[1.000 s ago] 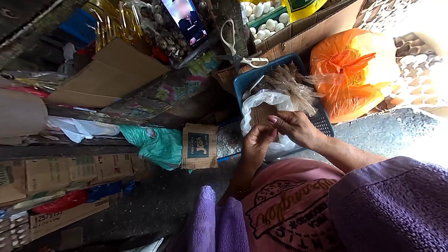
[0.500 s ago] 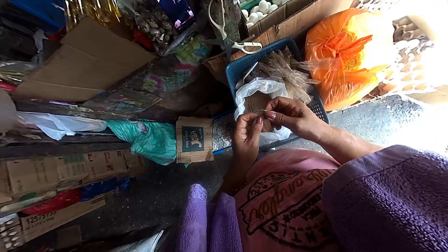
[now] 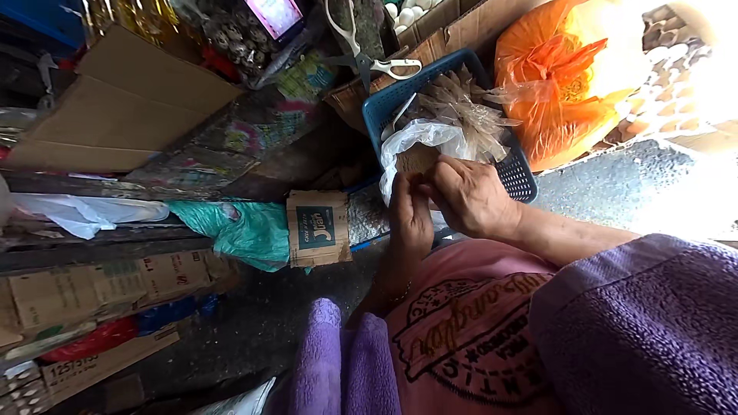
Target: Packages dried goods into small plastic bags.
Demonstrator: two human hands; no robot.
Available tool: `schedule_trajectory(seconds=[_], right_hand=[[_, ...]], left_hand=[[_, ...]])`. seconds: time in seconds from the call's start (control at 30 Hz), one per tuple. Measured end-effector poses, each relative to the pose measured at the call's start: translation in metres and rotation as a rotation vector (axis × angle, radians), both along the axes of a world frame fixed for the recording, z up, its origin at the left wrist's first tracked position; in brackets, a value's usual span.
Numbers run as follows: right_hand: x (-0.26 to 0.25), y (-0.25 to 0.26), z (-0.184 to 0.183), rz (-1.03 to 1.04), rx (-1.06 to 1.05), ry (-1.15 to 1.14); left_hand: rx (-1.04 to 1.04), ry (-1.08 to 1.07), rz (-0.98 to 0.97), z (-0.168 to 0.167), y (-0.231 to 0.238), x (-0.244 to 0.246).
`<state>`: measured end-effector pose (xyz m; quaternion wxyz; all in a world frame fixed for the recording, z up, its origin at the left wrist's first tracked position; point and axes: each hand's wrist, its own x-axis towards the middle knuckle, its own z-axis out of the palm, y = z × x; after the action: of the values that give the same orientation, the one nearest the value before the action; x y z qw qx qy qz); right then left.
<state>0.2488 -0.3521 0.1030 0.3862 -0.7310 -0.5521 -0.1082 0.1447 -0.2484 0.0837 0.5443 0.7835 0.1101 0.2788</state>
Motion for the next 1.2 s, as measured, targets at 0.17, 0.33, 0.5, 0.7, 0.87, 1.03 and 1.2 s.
schedule_trajectory(seconds=[0.17,0.33,0.5,0.7,0.87,1.03,1.2], right_hand=[[-0.001,0.006,-0.012,-0.088,0.046,-0.009],[-0.003,0.006,-0.012,-0.071,0.051,-0.032],[0.017,-0.005,-0.006,0.224,0.059,0.641],[0.031,-0.018,-0.01,0.397,0.063,1.071],[0.013,-0.019,-0.009,0.388,0.002,0.938],[0.006,-0.017,-0.011,0.373,0.031,1.02],[0.016,-0.023,-0.008,0.542,0.077,1.366]], left_hand=[[-0.062,-0.018,0.061,0.001,-0.01,0.003],[-0.028,-0.031,0.056,0.0,-0.006,0.002],[-0.157,-0.056,0.024,0.009,-0.004,0.005],[-0.305,-0.091,0.082,0.014,0.005,0.007],[-0.312,-0.127,0.156,0.016,0.001,0.011],[-0.348,-0.142,0.202,0.017,-0.001,0.013],[-0.403,-0.151,0.175,0.022,-0.003,0.012]])
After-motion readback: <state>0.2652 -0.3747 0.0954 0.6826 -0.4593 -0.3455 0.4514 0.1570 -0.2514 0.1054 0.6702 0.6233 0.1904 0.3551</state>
